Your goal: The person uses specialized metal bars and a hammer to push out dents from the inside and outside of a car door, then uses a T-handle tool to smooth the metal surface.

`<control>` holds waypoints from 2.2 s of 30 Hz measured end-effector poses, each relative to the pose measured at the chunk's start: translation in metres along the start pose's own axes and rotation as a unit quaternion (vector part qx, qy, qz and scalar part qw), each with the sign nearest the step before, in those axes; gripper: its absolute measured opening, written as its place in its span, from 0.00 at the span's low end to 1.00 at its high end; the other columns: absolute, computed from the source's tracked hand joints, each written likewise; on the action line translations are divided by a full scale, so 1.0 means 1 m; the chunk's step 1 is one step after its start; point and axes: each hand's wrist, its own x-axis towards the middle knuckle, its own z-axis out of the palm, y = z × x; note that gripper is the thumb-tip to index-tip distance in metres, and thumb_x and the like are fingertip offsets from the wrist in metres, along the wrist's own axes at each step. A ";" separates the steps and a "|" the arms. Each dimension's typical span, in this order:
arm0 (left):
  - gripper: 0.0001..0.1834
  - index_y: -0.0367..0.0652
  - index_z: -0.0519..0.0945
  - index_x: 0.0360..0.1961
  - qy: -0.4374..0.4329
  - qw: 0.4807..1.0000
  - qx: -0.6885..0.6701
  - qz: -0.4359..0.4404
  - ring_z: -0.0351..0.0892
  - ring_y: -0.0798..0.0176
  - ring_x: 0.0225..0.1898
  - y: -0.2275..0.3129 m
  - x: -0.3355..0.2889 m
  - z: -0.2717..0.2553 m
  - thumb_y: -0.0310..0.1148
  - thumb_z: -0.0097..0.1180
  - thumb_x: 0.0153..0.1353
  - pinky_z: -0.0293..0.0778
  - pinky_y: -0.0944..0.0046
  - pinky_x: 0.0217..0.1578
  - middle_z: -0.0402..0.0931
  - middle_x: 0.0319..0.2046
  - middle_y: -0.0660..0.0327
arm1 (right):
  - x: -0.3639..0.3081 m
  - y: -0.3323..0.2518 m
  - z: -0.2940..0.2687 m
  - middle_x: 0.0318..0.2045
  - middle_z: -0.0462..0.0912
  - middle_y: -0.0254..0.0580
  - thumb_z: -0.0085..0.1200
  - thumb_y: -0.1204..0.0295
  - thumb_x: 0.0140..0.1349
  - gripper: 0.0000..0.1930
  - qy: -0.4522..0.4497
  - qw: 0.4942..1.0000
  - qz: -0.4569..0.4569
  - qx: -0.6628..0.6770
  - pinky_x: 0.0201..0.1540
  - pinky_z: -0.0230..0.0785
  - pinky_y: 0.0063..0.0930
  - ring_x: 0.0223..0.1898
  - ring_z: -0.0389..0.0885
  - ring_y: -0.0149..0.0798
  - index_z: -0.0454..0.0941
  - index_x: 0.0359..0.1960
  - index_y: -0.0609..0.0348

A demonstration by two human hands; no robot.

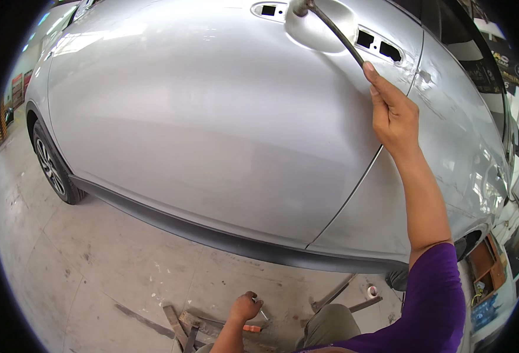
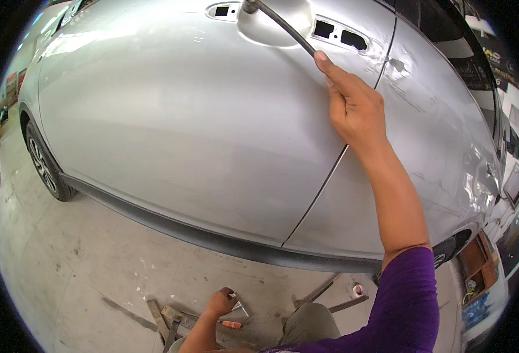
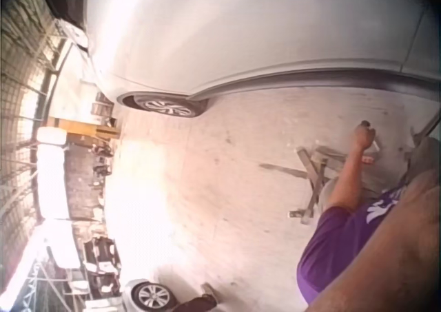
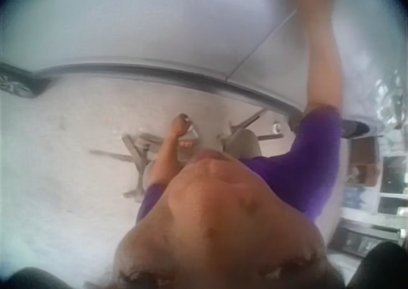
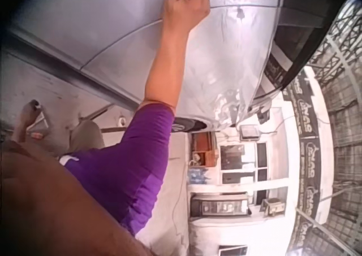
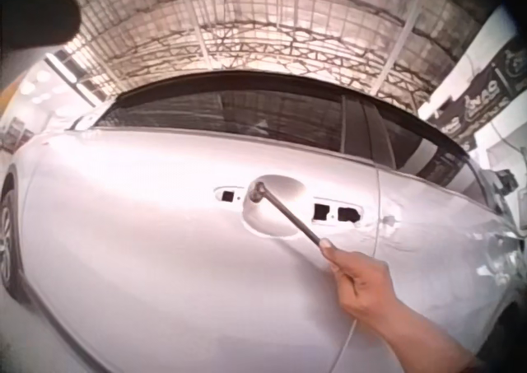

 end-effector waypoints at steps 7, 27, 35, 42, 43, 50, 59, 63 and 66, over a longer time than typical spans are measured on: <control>0.25 0.39 0.78 0.47 -0.017 1.000 -0.009 -0.023 0.79 0.45 0.45 0.005 -0.001 -0.012 0.46 0.59 0.54 0.75 0.52 0.47 0.81 0.39 0.47 | 0.025 -0.022 0.004 0.29 0.82 0.40 0.49 0.79 0.63 0.21 -0.059 0.997 0.027 -0.042 0.34 0.70 0.25 0.25 0.76 0.34 0.78 0.55 0.40; 0.26 0.38 0.78 0.47 -0.009 1.000 -0.021 -0.004 0.80 0.46 0.44 -0.002 0.001 -0.016 0.47 0.60 0.54 0.75 0.53 0.46 0.82 0.38 0.47 | 0.035 -0.031 0.001 0.42 0.85 0.38 0.48 0.77 0.64 0.19 -0.070 0.995 0.029 -0.060 0.38 0.72 0.23 0.30 0.82 0.33 0.78 0.55 0.42; 0.26 0.38 0.77 0.48 -0.024 0.999 -0.015 -0.025 0.80 0.48 0.45 -0.003 0.001 -0.018 0.46 0.60 0.54 0.74 0.53 0.47 0.82 0.39 0.50 | 0.030 -0.034 -0.002 0.37 0.85 0.40 0.48 0.77 0.63 0.20 -0.029 0.998 -0.015 -0.055 0.38 0.73 0.24 0.31 0.82 0.35 0.78 0.54 0.39; 0.26 0.38 0.77 0.47 -0.020 1.000 -0.016 -0.013 0.79 0.48 0.47 -0.002 0.002 -0.016 0.47 0.60 0.54 0.74 0.53 0.48 0.82 0.40 0.50 | 0.035 -0.036 -0.004 0.40 0.85 0.38 0.49 0.77 0.63 0.19 -0.048 0.996 -0.002 -0.073 0.40 0.74 0.26 0.33 0.83 0.37 0.79 0.53 0.40; 0.26 0.38 0.77 0.47 -0.025 0.999 -0.016 -0.018 0.79 0.48 0.47 0.000 0.002 -0.017 0.47 0.59 0.54 0.74 0.53 0.48 0.82 0.40 0.50 | 0.037 -0.039 -0.005 0.40 0.85 0.39 0.49 0.77 0.63 0.19 -0.049 0.996 0.001 -0.074 0.40 0.74 0.26 0.33 0.83 0.37 0.79 0.53 0.39; 0.26 0.39 0.77 0.48 -0.025 0.999 -0.015 -0.017 0.80 0.48 0.46 -0.001 0.001 -0.021 0.46 0.59 0.53 0.74 0.53 0.48 0.82 0.40 0.50 | 0.019 -0.027 0.000 0.27 0.81 0.40 0.49 0.78 0.62 0.23 -0.026 0.998 -0.019 -0.055 0.35 0.71 0.24 0.24 0.76 0.36 0.77 0.56 0.36; 0.26 0.39 0.77 0.48 -0.007 1.000 -0.008 -0.003 0.80 0.45 0.45 -0.001 0.001 -0.018 0.47 0.60 0.54 0.75 0.53 0.46 0.82 0.39 0.48 | 0.025 -0.030 0.014 0.26 0.81 0.40 0.50 0.78 0.62 0.22 -0.031 0.995 -0.022 -0.091 0.34 0.71 0.26 0.25 0.77 0.37 0.78 0.55 0.37; 0.25 0.38 0.77 0.46 0.000 1.000 -0.030 -0.001 0.80 0.46 0.44 0.003 -0.002 -0.020 0.46 0.59 0.53 0.75 0.52 0.46 0.82 0.35 0.48 | 0.035 -0.028 0.016 0.28 0.82 0.41 0.49 0.77 0.63 0.21 -0.025 0.997 -0.030 -0.073 0.34 0.72 0.28 0.26 0.78 0.39 0.77 0.55 0.37; 0.25 0.38 0.78 0.46 0.009 0.999 -0.030 0.007 0.80 0.46 0.43 -0.001 0.000 -0.018 0.46 0.59 0.53 0.75 0.52 0.46 0.82 0.35 0.48 | 0.036 -0.036 0.019 0.30 0.83 0.42 0.48 0.76 0.63 0.22 -0.039 0.997 -0.008 -0.062 0.35 0.72 0.30 0.28 0.80 0.40 0.76 0.57 0.35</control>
